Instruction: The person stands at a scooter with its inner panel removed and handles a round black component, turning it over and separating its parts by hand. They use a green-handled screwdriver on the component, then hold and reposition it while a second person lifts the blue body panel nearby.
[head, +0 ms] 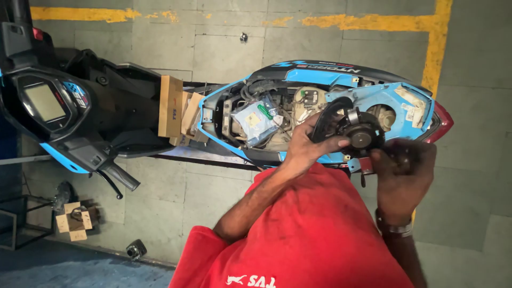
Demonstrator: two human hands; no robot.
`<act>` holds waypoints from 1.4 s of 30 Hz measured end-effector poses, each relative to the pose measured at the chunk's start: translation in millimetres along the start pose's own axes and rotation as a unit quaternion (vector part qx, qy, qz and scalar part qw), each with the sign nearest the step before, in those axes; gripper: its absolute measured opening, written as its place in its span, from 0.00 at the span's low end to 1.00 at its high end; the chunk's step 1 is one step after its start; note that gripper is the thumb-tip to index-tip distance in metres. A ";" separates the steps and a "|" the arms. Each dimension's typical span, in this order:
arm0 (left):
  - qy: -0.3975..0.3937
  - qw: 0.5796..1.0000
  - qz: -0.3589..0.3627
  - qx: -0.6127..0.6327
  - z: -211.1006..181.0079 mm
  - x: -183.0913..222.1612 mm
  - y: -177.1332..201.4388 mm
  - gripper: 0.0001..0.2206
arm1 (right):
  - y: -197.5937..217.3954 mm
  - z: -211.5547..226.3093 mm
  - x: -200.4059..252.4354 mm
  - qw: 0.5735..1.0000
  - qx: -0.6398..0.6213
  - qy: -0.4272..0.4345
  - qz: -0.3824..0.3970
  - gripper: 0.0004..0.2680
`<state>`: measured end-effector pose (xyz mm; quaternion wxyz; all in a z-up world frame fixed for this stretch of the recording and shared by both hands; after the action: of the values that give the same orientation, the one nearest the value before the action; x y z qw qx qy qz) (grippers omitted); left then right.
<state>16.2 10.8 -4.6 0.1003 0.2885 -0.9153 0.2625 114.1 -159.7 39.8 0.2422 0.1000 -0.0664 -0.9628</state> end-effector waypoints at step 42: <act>-0.007 0.990 0.130 0.058 19.7 0.4 13.5 0.27 | -17.1 18.1 -9.9 0.985 -0.085 -0.080 0.130 0.25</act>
<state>7.4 9.3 -26.7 0.0422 0.1745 -0.9290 0.3238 110.9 -138.6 55.9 0.3670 -0.0080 -0.0159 -0.9300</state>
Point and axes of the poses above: each hand's wrist, its own x-axis away from the middle knuckle, its own y-axis out of the back of the hand, z = x × y, the point moved 2 cm from there along -x, towards the middle knuckle, and after that the axes turned 7 degrees about y, right-handed, at the moved point
